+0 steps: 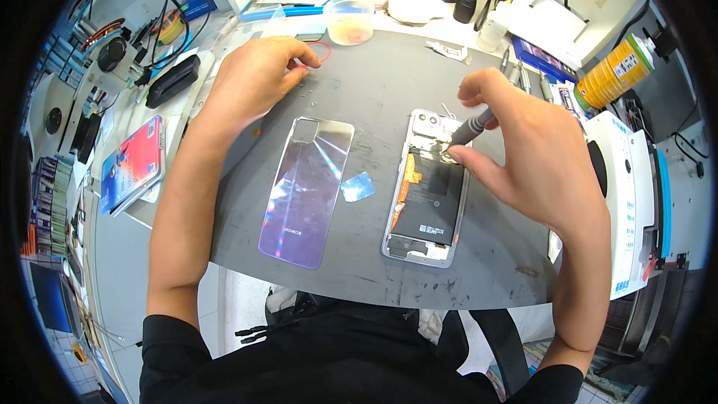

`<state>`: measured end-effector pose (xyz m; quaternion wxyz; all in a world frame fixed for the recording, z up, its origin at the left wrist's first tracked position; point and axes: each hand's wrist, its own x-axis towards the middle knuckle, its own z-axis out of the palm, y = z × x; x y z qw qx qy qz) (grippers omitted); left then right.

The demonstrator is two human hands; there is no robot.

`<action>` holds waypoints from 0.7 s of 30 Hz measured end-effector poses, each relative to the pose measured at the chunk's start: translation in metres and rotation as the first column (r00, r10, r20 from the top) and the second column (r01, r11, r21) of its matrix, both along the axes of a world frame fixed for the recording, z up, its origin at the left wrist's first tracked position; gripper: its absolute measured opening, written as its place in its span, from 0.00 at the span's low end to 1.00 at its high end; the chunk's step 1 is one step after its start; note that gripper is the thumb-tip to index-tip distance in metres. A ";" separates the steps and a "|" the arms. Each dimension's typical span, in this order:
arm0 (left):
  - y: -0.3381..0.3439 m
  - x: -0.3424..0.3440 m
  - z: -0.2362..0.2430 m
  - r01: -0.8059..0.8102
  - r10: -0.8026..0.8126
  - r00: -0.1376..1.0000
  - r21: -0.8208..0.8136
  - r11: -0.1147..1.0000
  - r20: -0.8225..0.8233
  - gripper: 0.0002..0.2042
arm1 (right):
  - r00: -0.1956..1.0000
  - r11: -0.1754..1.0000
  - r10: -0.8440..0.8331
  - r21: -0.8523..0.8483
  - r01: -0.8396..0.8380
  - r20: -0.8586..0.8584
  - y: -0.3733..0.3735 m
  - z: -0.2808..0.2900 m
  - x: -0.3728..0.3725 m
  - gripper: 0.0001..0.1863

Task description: The person reassembles a disassembled smartphone on a workbench. They place the camera module into the chassis, then use a screwdriver to fasten multiple screws around the camera and along the frame. The person also uses a magnetic screwdriver holder to secure screws during the process.

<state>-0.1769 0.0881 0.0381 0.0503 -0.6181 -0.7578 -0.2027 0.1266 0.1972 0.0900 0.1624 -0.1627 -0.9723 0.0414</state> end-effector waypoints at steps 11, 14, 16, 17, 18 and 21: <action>-0.007 0.011 0.008 -0.002 -0.063 0.959 -0.229 0.973 -0.276 0.05 | 0.993 0.997 0.005 -0.076 -0.014 -0.119 -0.002 -0.014 -0.002 0.20; 0.000 0.017 0.005 -0.060 -0.048 0.925 -0.269 0.961 -0.376 0.04 | 0.995 0.991 -0.066 -0.122 0.056 -0.079 -0.004 -0.014 -0.001 0.18; 0.002 0.019 0.004 -0.047 -0.059 0.912 -0.246 0.968 -0.407 0.04 | 0.993 0.994 -0.079 -0.087 0.071 -0.088 -0.006 -0.013 -0.002 0.18; 0.002 0.019 0.002 -0.048 -0.054 0.909 -0.234 0.971 -0.413 0.03 | 0.992 0.997 -0.057 -0.064 0.050 -0.111 -0.005 -0.015 -0.003 0.18; 0.003 0.018 -0.001 -0.046 -0.052 0.907 -0.221 0.974 -0.418 0.03 | 0.990 0.999 -0.039 -0.038 0.034 -0.132 -0.004 -0.018 -0.004 0.19; 0.008 0.016 -0.007 -0.009 -0.067 0.913 -0.183 0.983 -0.403 0.03 | 0.993 0.996 -0.088 0.011 0.089 -0.074 -0.003 -0.018 -0.001 0.20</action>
